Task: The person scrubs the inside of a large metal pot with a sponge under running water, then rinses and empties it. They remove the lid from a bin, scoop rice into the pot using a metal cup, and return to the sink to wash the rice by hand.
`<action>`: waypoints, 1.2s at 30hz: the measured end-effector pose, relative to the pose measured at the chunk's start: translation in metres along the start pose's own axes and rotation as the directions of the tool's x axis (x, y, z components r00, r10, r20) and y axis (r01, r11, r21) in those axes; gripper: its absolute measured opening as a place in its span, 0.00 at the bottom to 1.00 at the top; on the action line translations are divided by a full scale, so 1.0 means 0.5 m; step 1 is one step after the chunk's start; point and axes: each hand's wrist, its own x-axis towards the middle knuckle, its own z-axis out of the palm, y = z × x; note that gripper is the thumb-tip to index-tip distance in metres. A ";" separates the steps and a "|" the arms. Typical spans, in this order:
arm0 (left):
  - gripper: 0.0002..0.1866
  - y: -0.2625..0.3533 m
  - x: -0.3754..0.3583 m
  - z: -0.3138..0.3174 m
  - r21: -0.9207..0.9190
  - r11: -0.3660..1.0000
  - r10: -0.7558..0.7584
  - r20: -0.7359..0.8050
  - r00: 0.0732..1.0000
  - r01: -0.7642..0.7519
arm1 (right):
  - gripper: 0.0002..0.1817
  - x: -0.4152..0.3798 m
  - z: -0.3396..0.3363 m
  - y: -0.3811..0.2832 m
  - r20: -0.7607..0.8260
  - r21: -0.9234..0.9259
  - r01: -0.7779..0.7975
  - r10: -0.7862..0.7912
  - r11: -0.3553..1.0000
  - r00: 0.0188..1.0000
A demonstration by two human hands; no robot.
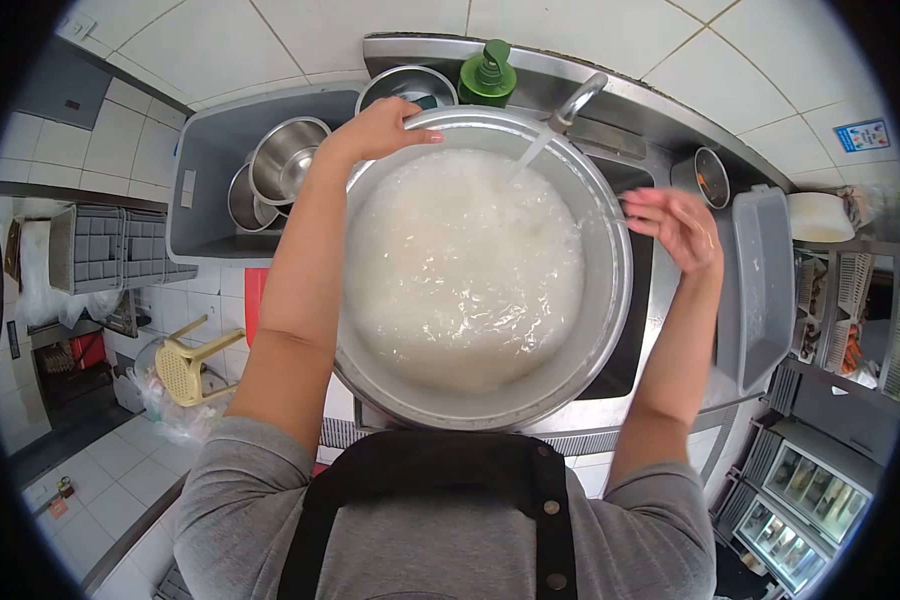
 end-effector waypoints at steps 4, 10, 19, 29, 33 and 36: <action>0.27 0.005 -0.003 0.001 -0.005 1.000 -0.004 0.001 1.000 0.004 | 0.16 -0.122 -0.175 0.354 -0.549 0.464 0.317 -0.013 0.827 0.836; 0.27 0.014 0.000 0.002 0.015 1.000 0.006 -0.004 1.000 -0.006 | 0.16 -0.238 -0.081 0.456 -0.676 -0.505 -0.256 -0.194 0.824 0.711; 0.31 0.031 0.026 0.002 0.086 0.994 0.058 0.038 0.998 -0.061 | 0.17 -0.198 0.216 0.292 -0.784 -0.423 -0.290 -0.187 0.858 0.591; 0.35 -0.017 -0.044 0.009 0.275 0.958 0.170 -0.302 0.938 -0.085 | 0.17 -0.199 0.276 0.309 -0.843 -0.269 -0.179 -0.141 0.946 0.518; 0.29 -0.095 -0.304 0.072 -0.060 0.996 -0.091 -0.472 0.877 0.071 | 0.20 -0.214 0.249 0.364 -0.846 -0.337 -0.232 -0.185 0.913 0.499; 0.22 -0.083 -0.511 0.184 -0.295 0.945 -0.278 -0.492 0.825 0.142 | 0.20 -0.234 0.279 0.341 -0.832 -0.336 -0.214 -0.183 0.917 0.524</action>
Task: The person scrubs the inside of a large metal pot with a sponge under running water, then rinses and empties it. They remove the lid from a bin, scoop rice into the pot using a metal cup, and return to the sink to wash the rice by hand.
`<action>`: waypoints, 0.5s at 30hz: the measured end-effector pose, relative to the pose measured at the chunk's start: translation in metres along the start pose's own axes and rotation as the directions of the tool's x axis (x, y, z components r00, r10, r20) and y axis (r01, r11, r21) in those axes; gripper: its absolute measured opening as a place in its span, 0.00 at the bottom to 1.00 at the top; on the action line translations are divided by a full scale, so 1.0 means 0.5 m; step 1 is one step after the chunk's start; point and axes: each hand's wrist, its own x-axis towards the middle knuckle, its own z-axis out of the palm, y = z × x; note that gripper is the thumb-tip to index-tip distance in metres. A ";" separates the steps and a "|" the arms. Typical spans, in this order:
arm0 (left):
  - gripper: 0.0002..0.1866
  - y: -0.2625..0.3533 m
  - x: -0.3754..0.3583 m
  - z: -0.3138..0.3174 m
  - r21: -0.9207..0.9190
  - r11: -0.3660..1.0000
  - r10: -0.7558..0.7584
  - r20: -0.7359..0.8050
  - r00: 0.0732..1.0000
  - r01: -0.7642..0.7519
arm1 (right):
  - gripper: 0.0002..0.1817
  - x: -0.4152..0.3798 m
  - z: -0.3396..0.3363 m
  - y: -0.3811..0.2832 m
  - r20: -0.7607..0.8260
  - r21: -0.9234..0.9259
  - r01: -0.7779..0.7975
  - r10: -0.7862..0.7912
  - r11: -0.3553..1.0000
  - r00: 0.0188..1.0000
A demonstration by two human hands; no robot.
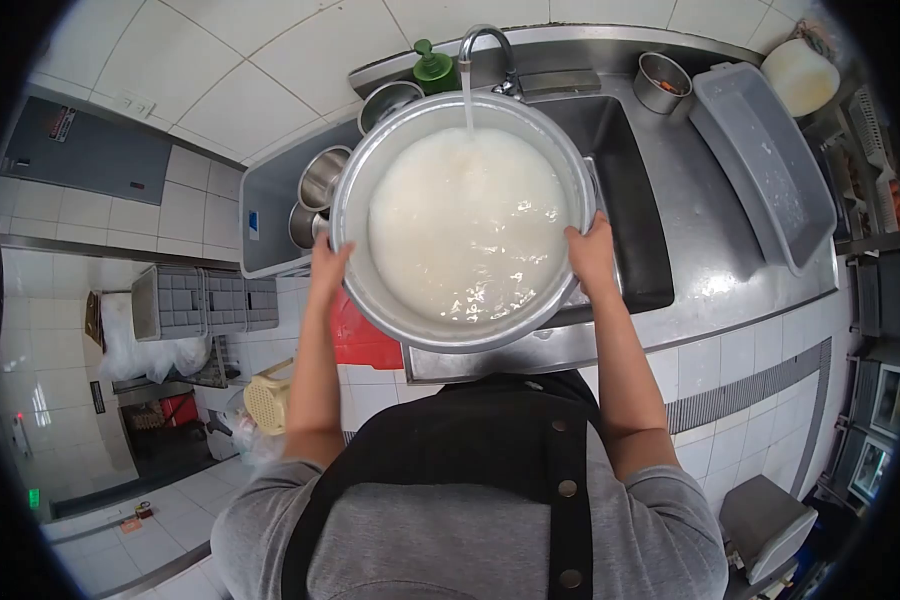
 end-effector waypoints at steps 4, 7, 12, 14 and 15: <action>0.16 -0.025 -0.146 0.064 -0.725 0.661 -0.291 -0.012 0.957 0.192 | 0.18 -0.031 -0.022 -0.011 0.021 -0.002 0.019 -0.019 1.000 1.000; 0.16 0.008 -0.177 0.046 -0.836 0.511 -0.378 -0.009 0.926 0.200 | 0.17 -0.059 -0.024 -0.030 0.050 0.025 -0.014 0.013 1.000 0.999; 0.28 0.053 -0.251 -0.006 -0.822 0.529 -0.439 -0.053 0.897 0.210 | 0.18 -0.090 -0.030 -0.054 0.118 0.030 -0.086 0.082 0.996 0.990; 0.28 0.038 -0.278 -0.036 -0.836 0.497 -0.494 -0.053 0.868 0.232 | 0.19 -0.111 -0.012 -0.064 0.155 0.030 -0.122 0.116 0.992 0.981; 0.28 0.034 -0.287 -0.053 -0.848 0.470 -0.536 -0.052 0.842 0.246 | 0.20 -0.115 0.001 -0.055 0.175 0.034 -0.107 0.100 0.994 0.980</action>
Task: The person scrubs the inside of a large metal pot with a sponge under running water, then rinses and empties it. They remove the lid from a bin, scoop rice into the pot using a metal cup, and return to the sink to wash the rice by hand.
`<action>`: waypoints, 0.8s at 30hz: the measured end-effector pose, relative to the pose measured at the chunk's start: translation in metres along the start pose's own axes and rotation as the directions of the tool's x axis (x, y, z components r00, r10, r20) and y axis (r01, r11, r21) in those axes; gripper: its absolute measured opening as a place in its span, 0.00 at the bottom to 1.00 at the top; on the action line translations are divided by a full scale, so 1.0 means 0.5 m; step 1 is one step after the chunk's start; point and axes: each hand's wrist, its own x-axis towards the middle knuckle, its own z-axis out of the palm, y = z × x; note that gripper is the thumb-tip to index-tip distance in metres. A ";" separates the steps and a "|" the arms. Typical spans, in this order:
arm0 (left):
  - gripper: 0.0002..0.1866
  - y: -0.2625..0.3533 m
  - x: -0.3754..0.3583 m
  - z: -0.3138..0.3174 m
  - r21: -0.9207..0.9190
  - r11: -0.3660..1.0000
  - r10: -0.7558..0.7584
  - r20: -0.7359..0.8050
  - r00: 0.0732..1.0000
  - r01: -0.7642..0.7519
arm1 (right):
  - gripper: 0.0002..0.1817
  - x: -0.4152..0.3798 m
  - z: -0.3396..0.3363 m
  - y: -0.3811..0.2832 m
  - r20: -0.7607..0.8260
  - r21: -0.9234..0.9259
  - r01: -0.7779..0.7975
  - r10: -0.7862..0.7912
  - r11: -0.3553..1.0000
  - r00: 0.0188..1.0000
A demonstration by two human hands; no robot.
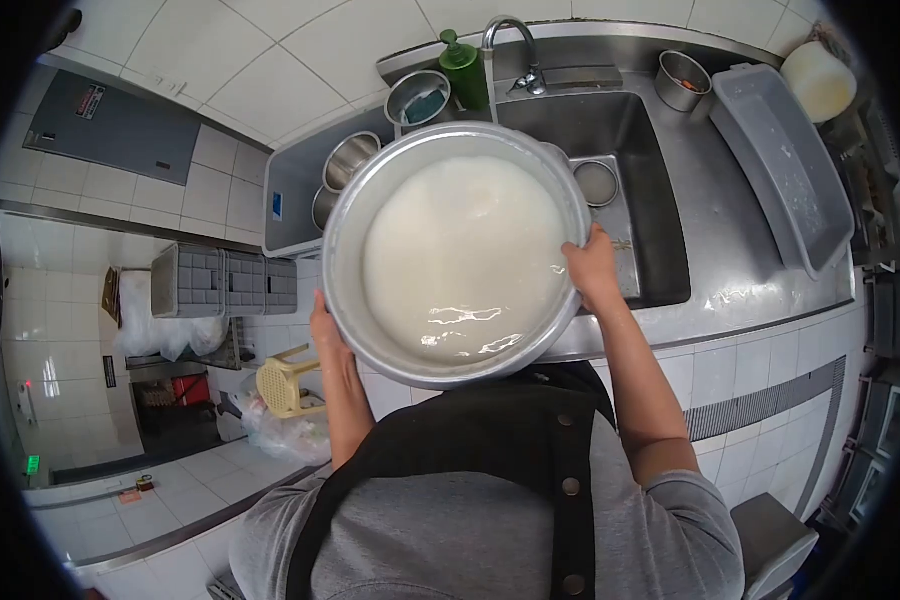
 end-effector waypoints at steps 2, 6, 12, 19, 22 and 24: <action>0.28 0.026 -0.010 -0.033 0.002 1.000 -0.013 -0.034 0.999 0.013 | 0.22 -0.003 0.032 0.021 0.020 -0.003 0.016 -0.016 1.000 1.000; 0.26 0.087 -0.023 -0.085 0.011 1.000 0.022 -0.150 0.989 -0.020 | 0.23 -0.029 0.103 0.043 0.070 0.064 0.044 -0.049 0.997 0.996; 0.21 0.164 0.001 -0.170 0.136 0.985 0.135 -0.268 0.954 -0.101 | 0.22 -0.040 0.214 0.085 0.128 0.147 0.033 -0.052 0.989 0.990; 0.21 0.217 0.056 -0.211 0.191 0.959 0.261 -0.301 0.917 -0.210 | 0.19 -0.042 0.279 0.076 0.169 0.383 -0.155 0.096 0.911 0.981; 0.22 0.236 0.042 -0.170 0.193 0.951 0.289 -0.273 0.918 -0.242 | 0.21 -0.027 0.292 0.056 0.190 0.379 -0.209 0.145 0.901 0.971; 0.23 0.238 0.057 -0.165 0.185 0.942 0.324 -0.276 0.905 -0.281 | 0.21 0.002 0.300 0.073 0.240 0.356 -0.231 0.150 0.905 0.959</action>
